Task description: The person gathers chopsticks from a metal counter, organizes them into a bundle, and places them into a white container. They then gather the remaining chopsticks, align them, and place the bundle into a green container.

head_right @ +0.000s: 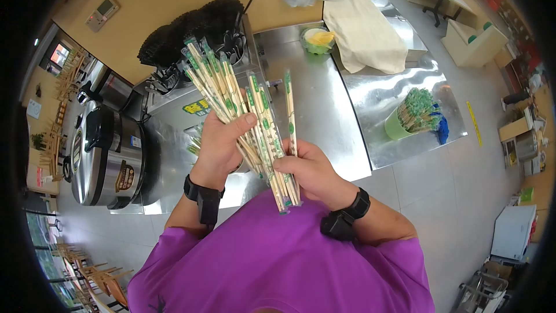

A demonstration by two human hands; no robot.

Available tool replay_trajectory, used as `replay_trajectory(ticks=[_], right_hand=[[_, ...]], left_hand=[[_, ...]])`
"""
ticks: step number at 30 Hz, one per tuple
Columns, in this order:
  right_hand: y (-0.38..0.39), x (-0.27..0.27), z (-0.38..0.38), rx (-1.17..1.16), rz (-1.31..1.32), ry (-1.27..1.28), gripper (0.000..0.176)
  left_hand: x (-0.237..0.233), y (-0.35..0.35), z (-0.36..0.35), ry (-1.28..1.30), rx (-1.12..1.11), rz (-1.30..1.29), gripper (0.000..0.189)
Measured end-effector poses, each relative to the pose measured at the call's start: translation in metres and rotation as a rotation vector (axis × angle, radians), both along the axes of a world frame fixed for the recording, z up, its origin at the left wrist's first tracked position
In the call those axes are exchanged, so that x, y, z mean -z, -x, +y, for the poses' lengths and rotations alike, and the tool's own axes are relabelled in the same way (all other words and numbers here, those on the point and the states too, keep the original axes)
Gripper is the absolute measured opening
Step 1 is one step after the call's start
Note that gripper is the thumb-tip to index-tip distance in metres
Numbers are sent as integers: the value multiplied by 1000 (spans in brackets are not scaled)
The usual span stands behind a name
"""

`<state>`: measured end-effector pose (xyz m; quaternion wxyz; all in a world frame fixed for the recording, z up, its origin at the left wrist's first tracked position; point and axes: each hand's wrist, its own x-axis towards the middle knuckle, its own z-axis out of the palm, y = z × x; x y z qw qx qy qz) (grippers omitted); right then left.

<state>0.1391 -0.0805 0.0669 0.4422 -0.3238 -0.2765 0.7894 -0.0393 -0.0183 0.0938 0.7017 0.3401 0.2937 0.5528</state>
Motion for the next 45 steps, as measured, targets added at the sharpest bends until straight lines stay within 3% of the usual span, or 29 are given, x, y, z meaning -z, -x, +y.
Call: replay_trajectory(ticks=[3,9,17,24,27,31,36,39,45], right_hand=[[-1,4,4,-10,10,-3,16],[-3,-17,4,-112,8,149,29],[-3,-1,4,-142,68,56,27],[-7,-13,1,-198,54,177,28],[-13,2,2,-69,75,96,26],[-15,4,9,135,-117,109,22],[-3,16,2,-13,-42,-56,51],[-7,16,3,6,-145,-105,48],[-4,21,4,134,27,-74,43]], left_hand=[[1,-2,3,-11,-22,7,42],[2,-2,10,-39,-21,51,39],[6,-8,11,-76,-69,112,40],[12,-9,8,32,112,10,38],[15,-4,2,168,161,67,38],[26,-7,-4,175,200,82,44],[18,-21,-12,123,222,-25,34],[23,-20,-12,110,230,-34,34],[27,-10,-12,152,313,-71,45]])
